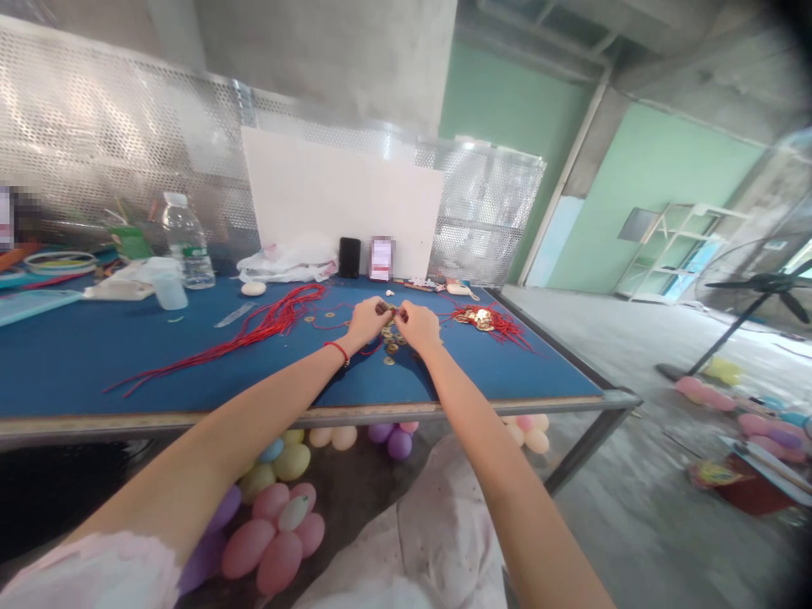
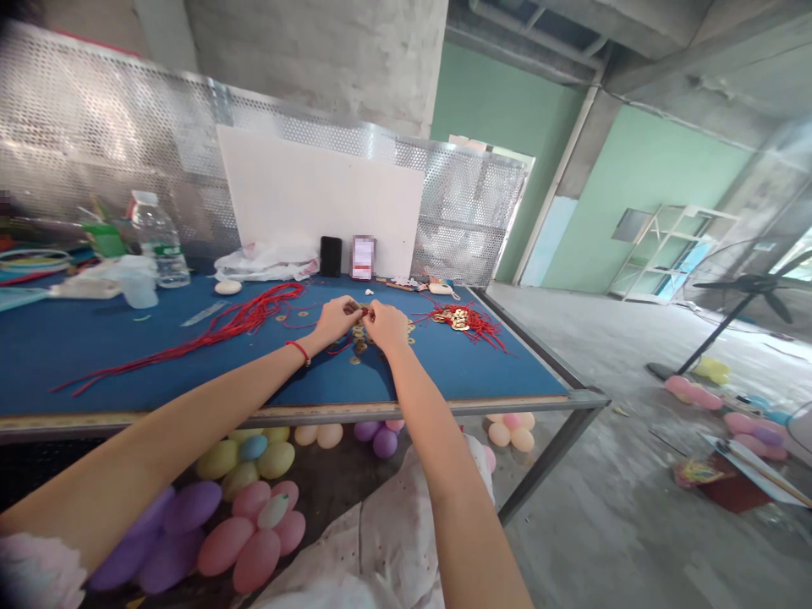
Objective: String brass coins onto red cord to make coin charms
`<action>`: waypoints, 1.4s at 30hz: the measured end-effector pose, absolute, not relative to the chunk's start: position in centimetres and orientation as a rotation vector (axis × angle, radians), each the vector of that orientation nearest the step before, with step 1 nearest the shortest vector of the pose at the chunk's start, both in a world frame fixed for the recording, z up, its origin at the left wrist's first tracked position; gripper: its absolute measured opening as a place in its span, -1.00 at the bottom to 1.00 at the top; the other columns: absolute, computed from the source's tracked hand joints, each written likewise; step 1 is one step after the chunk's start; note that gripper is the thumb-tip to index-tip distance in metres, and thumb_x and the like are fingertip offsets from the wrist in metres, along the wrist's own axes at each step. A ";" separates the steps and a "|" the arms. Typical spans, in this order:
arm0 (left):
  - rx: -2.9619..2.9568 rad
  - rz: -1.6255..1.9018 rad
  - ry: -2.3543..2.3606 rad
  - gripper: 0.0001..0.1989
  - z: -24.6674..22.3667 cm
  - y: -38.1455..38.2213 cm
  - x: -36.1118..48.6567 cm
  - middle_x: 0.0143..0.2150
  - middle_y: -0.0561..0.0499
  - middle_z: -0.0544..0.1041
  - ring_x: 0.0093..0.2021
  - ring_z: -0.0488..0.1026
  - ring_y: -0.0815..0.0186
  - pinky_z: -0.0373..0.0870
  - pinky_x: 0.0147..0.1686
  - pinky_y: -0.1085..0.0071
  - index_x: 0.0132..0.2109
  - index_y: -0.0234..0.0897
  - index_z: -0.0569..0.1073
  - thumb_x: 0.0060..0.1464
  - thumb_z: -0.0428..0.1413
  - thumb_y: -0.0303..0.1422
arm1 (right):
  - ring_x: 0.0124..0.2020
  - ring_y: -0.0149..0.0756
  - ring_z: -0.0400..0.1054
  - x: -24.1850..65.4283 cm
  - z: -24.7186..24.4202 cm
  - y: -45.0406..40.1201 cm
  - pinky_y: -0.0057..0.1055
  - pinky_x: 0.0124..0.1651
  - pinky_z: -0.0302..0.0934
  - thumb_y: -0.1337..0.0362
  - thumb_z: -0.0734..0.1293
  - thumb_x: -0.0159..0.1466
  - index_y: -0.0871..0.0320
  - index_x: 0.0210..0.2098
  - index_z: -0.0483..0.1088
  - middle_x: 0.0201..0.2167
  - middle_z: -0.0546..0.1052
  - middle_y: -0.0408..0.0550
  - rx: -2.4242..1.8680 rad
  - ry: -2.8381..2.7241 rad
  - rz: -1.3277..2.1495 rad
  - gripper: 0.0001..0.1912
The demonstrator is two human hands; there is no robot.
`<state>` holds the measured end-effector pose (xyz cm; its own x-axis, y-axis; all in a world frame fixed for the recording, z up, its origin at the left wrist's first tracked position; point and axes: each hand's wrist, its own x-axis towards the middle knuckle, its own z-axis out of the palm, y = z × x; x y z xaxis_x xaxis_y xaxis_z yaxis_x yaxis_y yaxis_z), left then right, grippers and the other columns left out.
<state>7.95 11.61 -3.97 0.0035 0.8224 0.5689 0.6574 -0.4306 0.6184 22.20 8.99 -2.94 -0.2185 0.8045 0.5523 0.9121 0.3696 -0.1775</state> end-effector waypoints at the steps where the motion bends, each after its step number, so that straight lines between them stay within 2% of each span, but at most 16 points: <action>1: 2.088 1.403 1.565 -0.93 -4.0 11.6 7.9 -0.41 -0.03 0.55 -0.36 0.49 0.28 0.37 -0.30 0.41 -0.42 -0.29 0.44 -0.10 0.09 -0.39 | -0.30 -0.27 0.37 22.2 -2.9 9.0 -0.45 -0.33 0.04 0.20 0.19 0.28 0.08 -0.27 0.35 -0.35 0.53 -0.10 -1.483 -2.072 -0.244 -0.85; 10: 2.078 1.401 1.535 -0.95 -3.9 11.4 8.0 -0.46 0.01 0.54 -0.39 0.47 0.29 0.36 -0.34 0.42 -0.44 -0.26 0.42 -0.11 0.09 -0.38 | -0.28 -0.25 0.39 22.3 -3.0 9.1 -0.43 -0.30 0.08 0.16 0.15 0.33 0.06 -0.22 0.34 -0.31 0.53 -0.08 -1.506 -2.077 -0.257 -0.81; 21: 2.092 1.411 1.525 -0.96 -3.9 11.4 8.0 -0.47 0.00 0.54 -0.41 0.48 0.29 0.35 -0.37 0.42 -0.46 -0.26 0.41 -0.13 0.10 -0.39 | -0.26 -0.23 0.39 22.2 -3.0 9.1 -0.42 -0.29 0.10 0.17 0.18 0.29 0.08 -0.27 0.36 -0.33 0.53 -0.06 -1.570 -2.051 -0.211 -0.83; 31: 2.085 1.403 1.510 -0.96 -4.2 11.7 8.0 -0.47 0.01 0.55 -0.41 0.48 0.29 0.36 -0.38 0.43 -0.46 -0.25 0.42 -0.13 0.11 -0.38 | -0.19 -0.22 0.40 22.3 -2.9 9.0 -0.42 -0.23 0.12 0.16 0.15 0.35 0.02 -0.05 0.33 -0.22 0.55 -0.05 -1.488 -2.087 -0.221 -0.76; 38: 2.083 1.427 1.486 -0.93 -4.3 11.8 7.9 -0.50 0.02 0.53 -0.44 0.47 0.30 0.35 -0.40 0.43 -0.48 -0.25 0.41 -0.12 0.12 -0.35 | -0.24 -0.24 0.40 22.4 -2.9 9.0 -0.43 -0.26 0.10 0.14 0.11 0.36 -0.01 -0.15 0.39 -0.27 0.55 -0.08 -1.512 -2.072 -0.260 -0.75; 42: 2.041 1.439 1.491 -0.93 -4.3 11.9 7.8 -0.48 0.01 0.54 -0.41 0.48 0.29 0.36 -0.38 0.42 -0.48 -0.26 0.42 -0.13 0.12 -0.35 | -0.28 -0.27 0.39 22.3 -3.1 9.2 -0.45 -0.32 0.07 0.16 0.17 0.31 0.03 -0.25 0.39 -0.29 0.54 -0.11 -1.524 -2.037 -0.283 -0.82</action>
<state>7.84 11.94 -4.27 -0.0017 0.8242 0.5663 0.5955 -0.4541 0.6627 22.35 9.19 -3.11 -0.1852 0.8087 0.5583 0.9303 0.3273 -0.1656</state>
